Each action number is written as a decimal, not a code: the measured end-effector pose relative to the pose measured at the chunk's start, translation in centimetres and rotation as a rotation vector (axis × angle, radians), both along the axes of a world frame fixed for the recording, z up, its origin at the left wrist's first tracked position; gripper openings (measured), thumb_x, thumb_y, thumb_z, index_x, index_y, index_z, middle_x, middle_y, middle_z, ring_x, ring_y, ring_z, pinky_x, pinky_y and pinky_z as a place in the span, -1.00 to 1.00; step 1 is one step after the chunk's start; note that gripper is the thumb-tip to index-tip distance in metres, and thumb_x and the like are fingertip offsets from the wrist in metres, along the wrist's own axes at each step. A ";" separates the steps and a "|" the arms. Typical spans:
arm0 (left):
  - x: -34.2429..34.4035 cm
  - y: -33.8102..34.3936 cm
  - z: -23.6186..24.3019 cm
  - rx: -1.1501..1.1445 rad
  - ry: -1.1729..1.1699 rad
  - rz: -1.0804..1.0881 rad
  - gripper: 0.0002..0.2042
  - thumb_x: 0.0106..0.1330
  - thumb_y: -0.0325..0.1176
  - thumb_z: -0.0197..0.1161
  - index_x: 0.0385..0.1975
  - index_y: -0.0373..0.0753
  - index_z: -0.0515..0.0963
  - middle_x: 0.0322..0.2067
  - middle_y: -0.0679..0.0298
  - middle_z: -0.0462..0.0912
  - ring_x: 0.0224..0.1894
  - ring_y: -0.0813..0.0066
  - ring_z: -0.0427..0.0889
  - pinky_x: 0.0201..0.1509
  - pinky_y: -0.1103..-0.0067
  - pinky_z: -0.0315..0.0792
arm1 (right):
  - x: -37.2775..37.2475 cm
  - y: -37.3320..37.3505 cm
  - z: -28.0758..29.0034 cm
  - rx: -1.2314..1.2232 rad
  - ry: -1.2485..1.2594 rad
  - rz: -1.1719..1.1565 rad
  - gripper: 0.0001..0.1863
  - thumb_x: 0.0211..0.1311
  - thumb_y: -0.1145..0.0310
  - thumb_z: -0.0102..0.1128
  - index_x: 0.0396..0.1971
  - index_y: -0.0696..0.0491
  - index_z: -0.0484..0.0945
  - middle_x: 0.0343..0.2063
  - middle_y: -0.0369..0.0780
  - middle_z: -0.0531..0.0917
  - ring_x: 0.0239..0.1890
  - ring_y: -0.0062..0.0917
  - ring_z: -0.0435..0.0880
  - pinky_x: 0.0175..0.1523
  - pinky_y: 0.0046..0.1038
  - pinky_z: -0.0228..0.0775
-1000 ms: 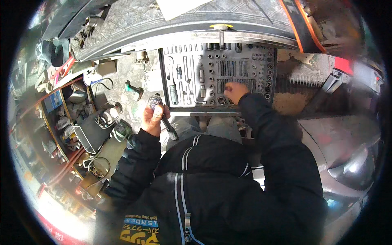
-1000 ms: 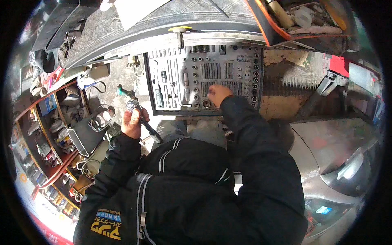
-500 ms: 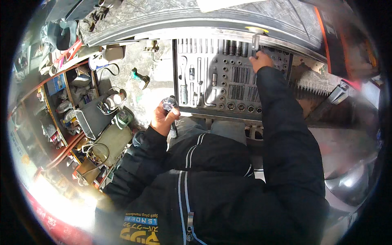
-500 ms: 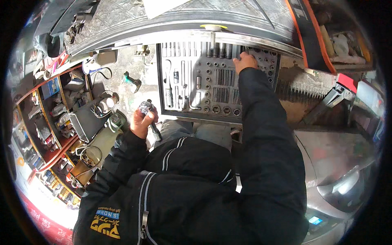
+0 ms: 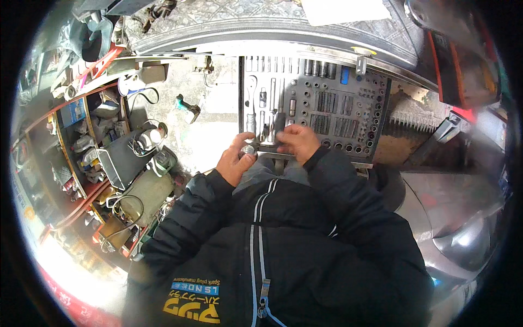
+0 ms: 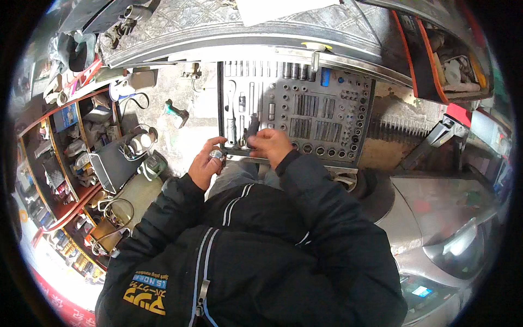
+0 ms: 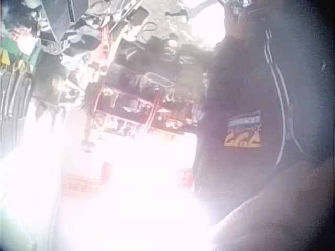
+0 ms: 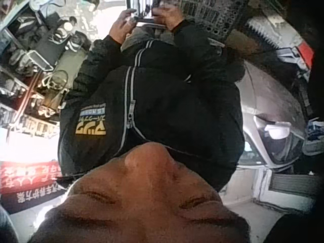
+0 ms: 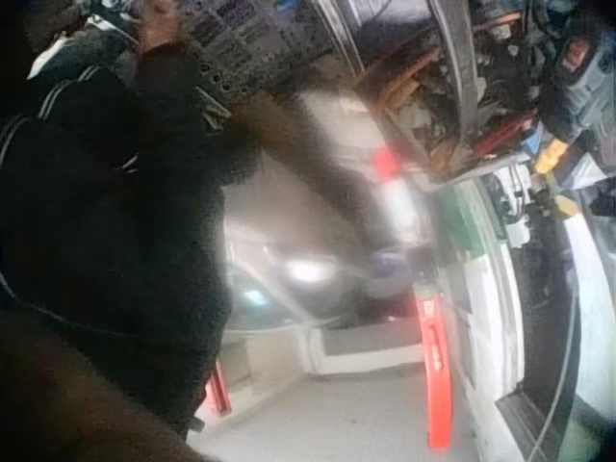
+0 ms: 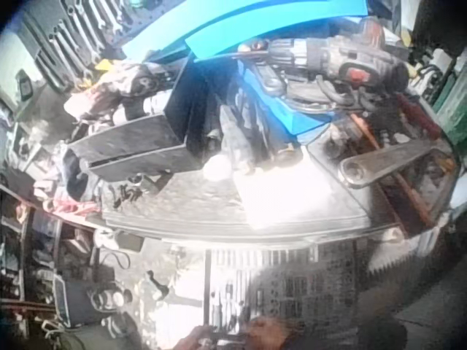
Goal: The person retrieves a spark plug socket and ratchet from a tool chest, then walks to a white car with its hood open. They use the ratchet to remove a spark plug, inspect it, and then use a flashlight to examine the engine bay before reinserting the spark plug.
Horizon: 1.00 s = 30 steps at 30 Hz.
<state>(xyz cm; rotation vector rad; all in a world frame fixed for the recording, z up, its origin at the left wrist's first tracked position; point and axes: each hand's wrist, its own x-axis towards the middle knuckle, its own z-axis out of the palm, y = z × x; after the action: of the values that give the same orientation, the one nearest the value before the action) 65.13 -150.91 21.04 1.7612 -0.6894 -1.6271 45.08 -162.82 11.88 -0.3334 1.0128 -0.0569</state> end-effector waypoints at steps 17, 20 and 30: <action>6.8 8.4 -1.6 0.097 0.077 0.180 -0.20 0.30 0.40 0.05 0.13 -0.32 0.51 -0.32 0.24 0.62 -0.55 0.64 0.45 -0.47 0.65 0.30 | 8.1 8.9 -12.0 -0.140 0.337 0.424 -0.38 0.39 0.22 0.24 0.33 0.17 0.29 -0.06 -0.05 0.69 -0.30 -0.47 0.69 -0.25 -0.39 0.62; 8.0 9.9 -1.1 0.081 0.113 0.240 -0.20 0.27 0.39 0.10 0.11 -0.34 0.51 -0.33 0.24 0.62 -0.55 0.65 0.45 -0.48 0.67 0.29 | 10.6 11.2 -15.2 -0.421 0.590 0.742 -0.16 0.46 0.13 0.16 0.53 0.09 -0.09 0.13 0.06 0.57 -0.12 -0.15 0.68 -0.07 -0.07 0.62; 9.5 13.2 -0.4 0.055 0.151 0.264 -0.16 0.32 0.42 0.03 0.18 -0.36 0.44 -0.24 0.22 0.60 -0.53 0.63 0.45 -0.45 0.66 0.30 | 12.7 10.3 -13.0 -0.387 0.784 0.609 -0.41 0.37 -0.08 0.21 0.17 0.07 0.48 0.10 -0.01 0.58 0.08 0.03 0.58 0.11 0.11 0.56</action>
<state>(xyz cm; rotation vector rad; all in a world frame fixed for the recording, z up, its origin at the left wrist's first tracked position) 74.65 -137.73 20.67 1.6672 -0.3299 -1.5881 57.80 -152.50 -1.17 -1.0599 1.6314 0.4683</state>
